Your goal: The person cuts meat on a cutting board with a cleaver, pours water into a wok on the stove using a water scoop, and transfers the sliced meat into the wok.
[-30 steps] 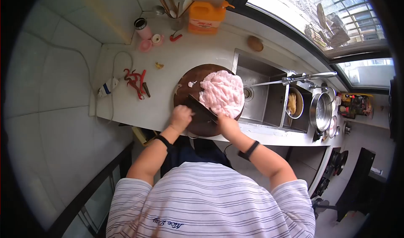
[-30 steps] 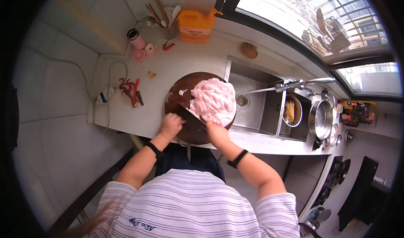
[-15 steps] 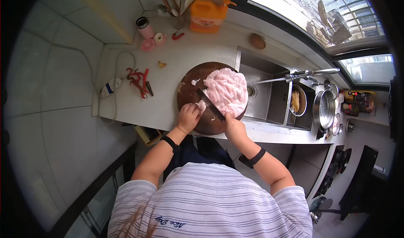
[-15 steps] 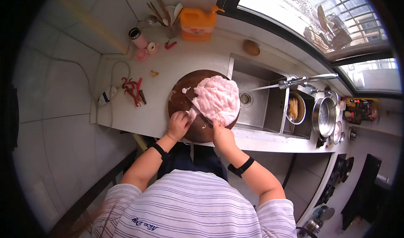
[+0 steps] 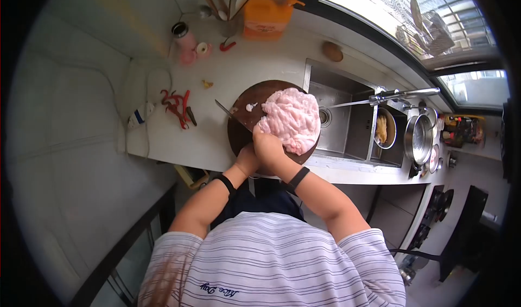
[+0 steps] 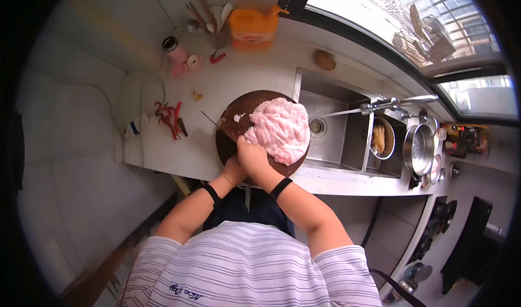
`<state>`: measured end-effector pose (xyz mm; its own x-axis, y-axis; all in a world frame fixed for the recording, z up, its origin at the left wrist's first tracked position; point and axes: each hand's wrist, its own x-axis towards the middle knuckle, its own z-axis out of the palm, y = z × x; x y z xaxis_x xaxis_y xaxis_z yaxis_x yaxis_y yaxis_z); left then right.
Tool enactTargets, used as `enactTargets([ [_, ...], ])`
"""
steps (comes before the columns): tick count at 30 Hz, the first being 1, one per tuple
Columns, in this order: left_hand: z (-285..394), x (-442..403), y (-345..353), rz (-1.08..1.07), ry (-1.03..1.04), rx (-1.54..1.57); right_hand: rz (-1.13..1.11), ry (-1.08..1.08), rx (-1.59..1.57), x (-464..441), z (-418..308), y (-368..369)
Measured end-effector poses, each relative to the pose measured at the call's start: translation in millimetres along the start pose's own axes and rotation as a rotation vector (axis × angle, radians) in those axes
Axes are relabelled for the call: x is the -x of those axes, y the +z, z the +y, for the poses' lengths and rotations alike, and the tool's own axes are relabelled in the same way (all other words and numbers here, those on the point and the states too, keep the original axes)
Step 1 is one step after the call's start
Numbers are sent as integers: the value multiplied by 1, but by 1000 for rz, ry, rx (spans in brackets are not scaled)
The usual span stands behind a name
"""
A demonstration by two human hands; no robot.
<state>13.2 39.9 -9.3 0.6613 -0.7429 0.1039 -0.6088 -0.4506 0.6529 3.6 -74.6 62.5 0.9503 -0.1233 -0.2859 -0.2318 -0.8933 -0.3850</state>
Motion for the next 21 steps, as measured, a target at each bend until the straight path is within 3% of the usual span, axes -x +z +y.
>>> enactTargets([
  [2, -9, 2, 0, 122, 82, -77, 38, -21, -29, 13, 4, -7],
  [4, -10, -13, -27, 163, 85, -18, -83, 144, -84, 46, 25, -25],
  [6, -13, -33, -44, 279, -205, 24, 77, 184, -155, 80, 51, -31],
  [8, -15, -66, -54, 409, -175, -7, 52, 300, -148, 96, 56, -62],
  [12, -19, -103, -38, 375, -13, -17, 177, 352, -176, 115, 77, -65],
  [15, 13, -96, -30, 105, -136, -132, 181, 418, -234, 139, 82, -65],
  [18, 44, -72, -27, 99, -113, -285, 206, 505, -253, 165, 86, -59],
  [20, 46, -62, -16, -68, -203, -351, 242, 587, -259, 181, 88, -55],
  [21, 45, -59, -16, -7, -146, -373, 246, 616, -272, 188, 87, -56],
])
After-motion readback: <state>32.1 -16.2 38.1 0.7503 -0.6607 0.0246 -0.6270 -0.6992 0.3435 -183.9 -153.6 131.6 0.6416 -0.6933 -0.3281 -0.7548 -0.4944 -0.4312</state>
